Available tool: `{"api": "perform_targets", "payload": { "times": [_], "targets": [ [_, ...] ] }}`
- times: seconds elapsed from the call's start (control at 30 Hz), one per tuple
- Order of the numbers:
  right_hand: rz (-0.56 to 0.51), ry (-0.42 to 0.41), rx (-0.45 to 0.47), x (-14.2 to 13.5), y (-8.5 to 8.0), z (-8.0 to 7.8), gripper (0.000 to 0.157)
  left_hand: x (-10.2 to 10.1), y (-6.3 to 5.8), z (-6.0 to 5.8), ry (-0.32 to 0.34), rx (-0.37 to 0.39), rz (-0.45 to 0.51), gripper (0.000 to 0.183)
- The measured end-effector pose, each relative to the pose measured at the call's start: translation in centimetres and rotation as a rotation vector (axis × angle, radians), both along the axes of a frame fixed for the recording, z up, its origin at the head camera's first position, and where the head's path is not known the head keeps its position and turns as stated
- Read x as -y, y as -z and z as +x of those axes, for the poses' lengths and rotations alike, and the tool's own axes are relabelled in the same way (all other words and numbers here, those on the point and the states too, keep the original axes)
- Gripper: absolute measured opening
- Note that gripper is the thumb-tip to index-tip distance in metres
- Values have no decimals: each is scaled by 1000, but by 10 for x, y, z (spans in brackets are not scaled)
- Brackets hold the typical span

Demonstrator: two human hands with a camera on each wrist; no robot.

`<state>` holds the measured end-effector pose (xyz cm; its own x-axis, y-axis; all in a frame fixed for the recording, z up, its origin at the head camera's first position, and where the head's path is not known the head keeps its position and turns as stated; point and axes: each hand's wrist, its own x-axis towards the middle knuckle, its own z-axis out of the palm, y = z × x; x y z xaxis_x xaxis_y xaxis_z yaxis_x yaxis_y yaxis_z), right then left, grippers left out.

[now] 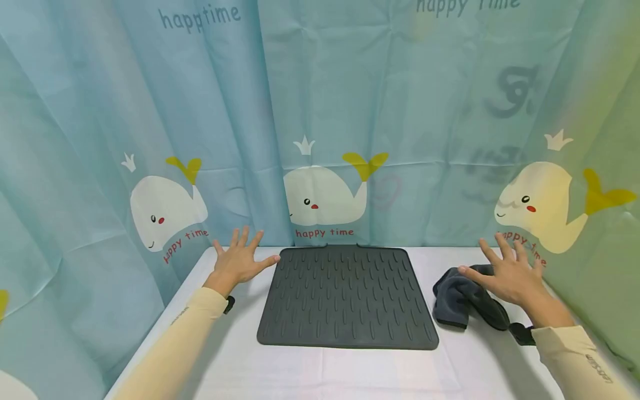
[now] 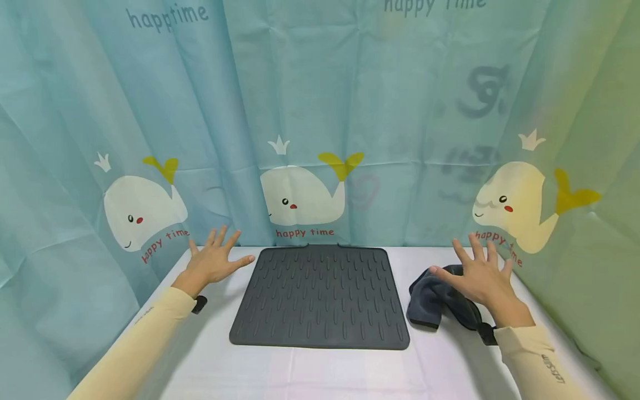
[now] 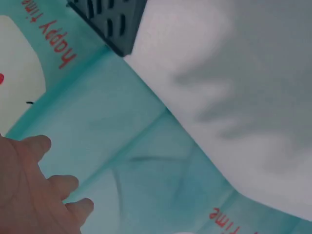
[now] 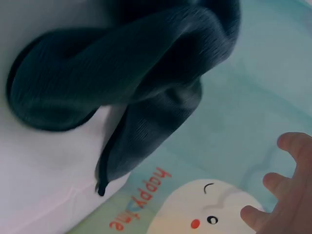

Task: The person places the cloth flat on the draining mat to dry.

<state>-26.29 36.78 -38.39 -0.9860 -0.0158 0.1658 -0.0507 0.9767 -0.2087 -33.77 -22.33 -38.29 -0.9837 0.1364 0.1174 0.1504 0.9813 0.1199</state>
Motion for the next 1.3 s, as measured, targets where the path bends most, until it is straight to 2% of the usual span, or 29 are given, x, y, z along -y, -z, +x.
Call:
{"api": "perform_targets", "payload": {
  "times": [0.23, 0.43, 0.7, 0.9, 1.13, 1.3],
  "targets": [
    [-42, -22, -22, 17, 0, 4, 97, -16, 5, 4, 13, -3, 10, 95],
    [-92, -48, -14, 30, 0, 5, 90, -34, 8, 13, 36, 11, 115, 87],
    [-225, -80, -52, 40, 6, 4, 66, -53, 10, 26, 54, -150, 277, 63],
    [-264, -103, -78, 42, 19, 2, 59, -55, 23, 25, 37, -239, 355, 46],
    [-268, -101, -73, 34, 26, -1, 58, -51, 37, 19, 31, -216, 441, 35],
    [-262, -106, -70, 30, 32, -5, 58, -45, 45, 13, 18, -163, 436, 32]
  ]
}}
